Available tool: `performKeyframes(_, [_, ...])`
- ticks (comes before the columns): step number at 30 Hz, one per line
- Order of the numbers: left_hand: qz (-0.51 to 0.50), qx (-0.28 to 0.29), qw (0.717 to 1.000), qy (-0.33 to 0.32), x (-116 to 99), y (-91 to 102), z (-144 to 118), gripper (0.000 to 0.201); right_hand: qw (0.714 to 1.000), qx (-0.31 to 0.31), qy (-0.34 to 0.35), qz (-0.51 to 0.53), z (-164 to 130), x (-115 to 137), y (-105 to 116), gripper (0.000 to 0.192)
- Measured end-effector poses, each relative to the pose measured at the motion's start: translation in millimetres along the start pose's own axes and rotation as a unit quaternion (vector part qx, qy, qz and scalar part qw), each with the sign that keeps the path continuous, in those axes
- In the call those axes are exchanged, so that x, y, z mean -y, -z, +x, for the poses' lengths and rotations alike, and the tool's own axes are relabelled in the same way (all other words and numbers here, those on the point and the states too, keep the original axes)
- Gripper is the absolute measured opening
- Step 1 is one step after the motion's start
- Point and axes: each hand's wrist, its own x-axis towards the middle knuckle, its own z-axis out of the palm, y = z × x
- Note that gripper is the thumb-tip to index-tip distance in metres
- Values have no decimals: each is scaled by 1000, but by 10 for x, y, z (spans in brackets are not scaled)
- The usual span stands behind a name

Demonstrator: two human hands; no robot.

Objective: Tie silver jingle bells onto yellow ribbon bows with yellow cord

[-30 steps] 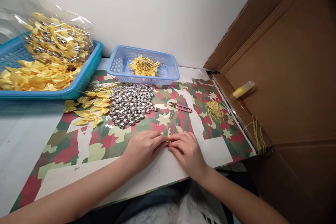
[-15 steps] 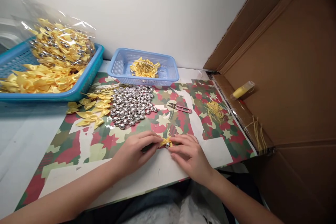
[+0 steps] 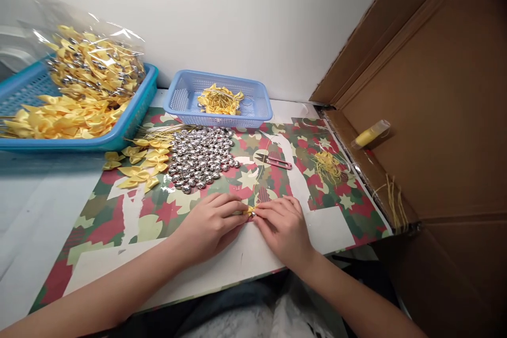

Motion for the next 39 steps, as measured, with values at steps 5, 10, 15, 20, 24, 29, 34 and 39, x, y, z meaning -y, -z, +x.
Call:
performKeyframes(5, [6,4,1000,2,-49,3,-3,22,999,-28,-23,14,-16,33,-23,9])
performKeyframes(10, [-1,7,1000,10,-54,-37,-29,23,1000,-11,-20,-8,-39,50,-15,7])
performKeyframes(15, [-12,13,1000,13,-28,-15,-42,21,998,46,-26,27,-43,23,77,14])
performKeyframes(20, [-37,9,999,14,-32,27,-22,18,992,33,-62,109,-54,-33,117,21])
performKeyframes(24, [-45,8,999,13,-33,24,-19,19,986,1,-62,153,-59,-67,123,21])
performKeyframes(29, [-36,-22,999,19,-31,29,-23,20,984,-29,-74,158,-69,-52,138,17])
performKeyframes(34, [-29,-37,999,19,-19,25,-31,22,983,-36,-66,165,-14,-79,174,17])
performKeyframes(39, [-31,18,999,-37,-40,14,-13,34,991,27,-34,128,204,-186,258,19])
